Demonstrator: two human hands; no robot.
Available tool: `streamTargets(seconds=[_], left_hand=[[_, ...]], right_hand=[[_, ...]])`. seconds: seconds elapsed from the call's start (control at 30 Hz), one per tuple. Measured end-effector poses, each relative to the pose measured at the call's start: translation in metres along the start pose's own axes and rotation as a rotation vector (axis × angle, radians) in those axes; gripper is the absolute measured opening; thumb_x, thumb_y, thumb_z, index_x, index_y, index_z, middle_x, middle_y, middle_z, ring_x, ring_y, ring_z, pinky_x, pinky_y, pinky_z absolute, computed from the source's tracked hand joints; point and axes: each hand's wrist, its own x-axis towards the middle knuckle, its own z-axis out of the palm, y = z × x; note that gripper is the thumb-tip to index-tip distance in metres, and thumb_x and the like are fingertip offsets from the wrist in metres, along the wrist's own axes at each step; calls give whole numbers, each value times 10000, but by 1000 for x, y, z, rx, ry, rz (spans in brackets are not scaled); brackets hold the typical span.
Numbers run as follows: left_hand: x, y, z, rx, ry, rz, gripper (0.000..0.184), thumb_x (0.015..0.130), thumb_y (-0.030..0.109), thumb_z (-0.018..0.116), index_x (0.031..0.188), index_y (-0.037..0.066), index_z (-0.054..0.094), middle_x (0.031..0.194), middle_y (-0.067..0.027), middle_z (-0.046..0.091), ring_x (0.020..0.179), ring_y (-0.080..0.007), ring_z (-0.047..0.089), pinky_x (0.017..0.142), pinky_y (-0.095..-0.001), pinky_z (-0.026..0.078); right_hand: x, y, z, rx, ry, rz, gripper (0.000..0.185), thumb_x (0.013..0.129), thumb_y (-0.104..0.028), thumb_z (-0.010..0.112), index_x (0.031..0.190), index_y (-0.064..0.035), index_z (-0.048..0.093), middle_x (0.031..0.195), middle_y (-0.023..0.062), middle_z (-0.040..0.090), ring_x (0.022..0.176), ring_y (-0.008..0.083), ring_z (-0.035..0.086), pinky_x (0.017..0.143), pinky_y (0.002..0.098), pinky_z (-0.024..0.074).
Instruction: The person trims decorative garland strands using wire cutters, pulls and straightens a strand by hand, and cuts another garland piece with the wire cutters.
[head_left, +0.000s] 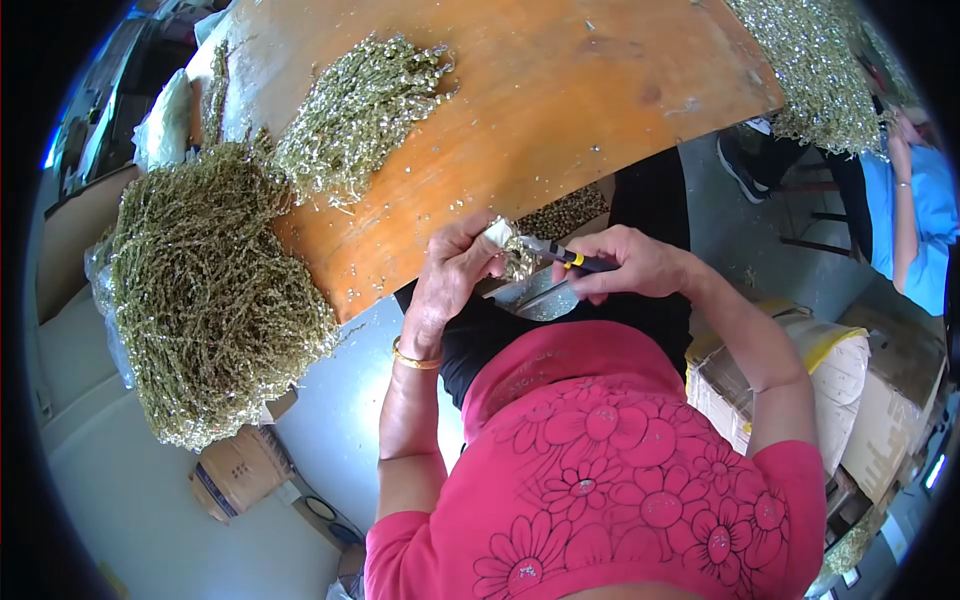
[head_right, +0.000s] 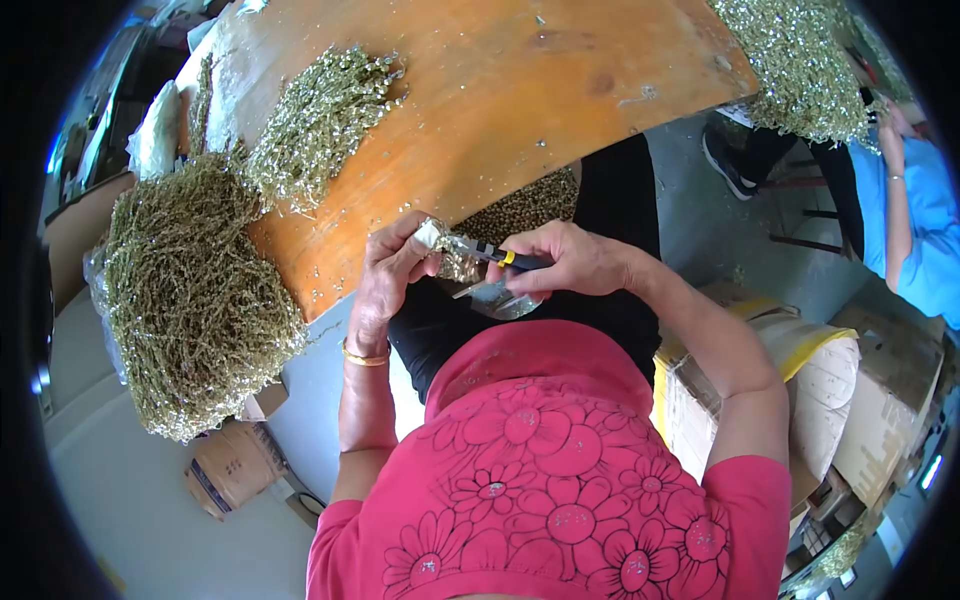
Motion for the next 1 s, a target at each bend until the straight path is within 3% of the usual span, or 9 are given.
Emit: streamTargets(seconds=[0.03, 0.13, 0.23, 0.47, 0.57, 0.67, 0.77, 0.87, 1.0], left_hand=[[-1, 2, 2, -70, -11, -38, 267, 944, 247, 491, 805, 36, 576, 593, 41, 466, 542, -34, 373, 490, -199, 280], [1, -1, 0, -61, -44, -42, 238, 934, 233, 514, 863, 17, 581, 654, 26, 490, 592, -55, 425, 522, -206, 338], [-3, 4, 14, -65, 167, 184, 150, 901, 137, 551, 963, 4, 581, 728, -15, 528, 672, -95, 504, 597, -240, 418], [-13, 6, 4, 568, 130, 361, 233, 802, -22, 565, 1028, 33, 574, 849, -120, 576, 764, -271, 594, 692, -325, 475], [-14, 1, 9, 675, 244, 405, 196, 837, 47, 604, 1030, 29, 580, 826, -116, 601, 759, -206, 609, 684, -284, 473], [-14, -5, 21, 712, 430, 449, 185, 832, 48, 600, 1013, 27, 569, 818, -115, 592, 733, -252, 602, 660, -312, 474], [-16, -7, 20, 802, 370, 452, 184, 825, 45, 603, 1002, 23, 559, 820, -124, 580, 712, -281, 589, 639, -344, 469], [-12, -9, 15, 831, 313, 572, 130, 874, 86, 565, 988, 25, 555, 736, -87, 558, 649, -216, 566, 598, -314, 451], [-7, -21, 5, 86, 85, 91, 129, 938, 156, 492, 966, 49, 558, 672, -9, 520, 536, -80, 444, 483, -217, 344]], right_hand=[[0, 7, 3, 179, -56, -3, 234, 849, -129, 589, 1052, -14, 590, 771, 4, 559, 629, 75, 533, 653, 248, 454], [2, 19, 11, 443, -94, -32, 234, 842, -125, 588, 1032, 11, 586, 722, 16, 555, 628, 89, 534, 638, 243, 447], [3, 22, 12, 433, -79, 1, 239, 859, -142, 586, 1039, 15, 578, 718, 19, 542, 630, 94, 523, 624, 242, 445], [0, 18, 7, 423, -80, 57, 238, 864, -162, 589, 1032, 7, 592, 739, 19, 553, 630, 87, 518, 614, 238, 449], [1, 16, 8, 145, 51, -11, 252, 853, -187, 600, 1027, -4, 605, 733, 14, 559, 635, 73, 519, 612, 230, 452], [-1, 7, 7, 49, 124, 4, 257, 836, -197, 614, 1020, -18, 613, 735, 3, 563, 635, 64, 519, 605, 224, 449], [-3, 2, 2, 54, 85, 77, 224, 821, -136, 628, 1018, -29, 620, 757, -4, 564, 655, 57, 533, 637, 231, 459], [-1, 16, 1, -267, 190, -148, 260, 805, -136, 640, 1036, -23, 598, 791, 31, 574, 675, 100, 557, 650, 256, 467], [7, 16, 13, -769, 687, -318, 286, 783, -123, 651, 1035, -26, 559, 835, 84, 566, 713, 203, 578, 670, 305, 472]])
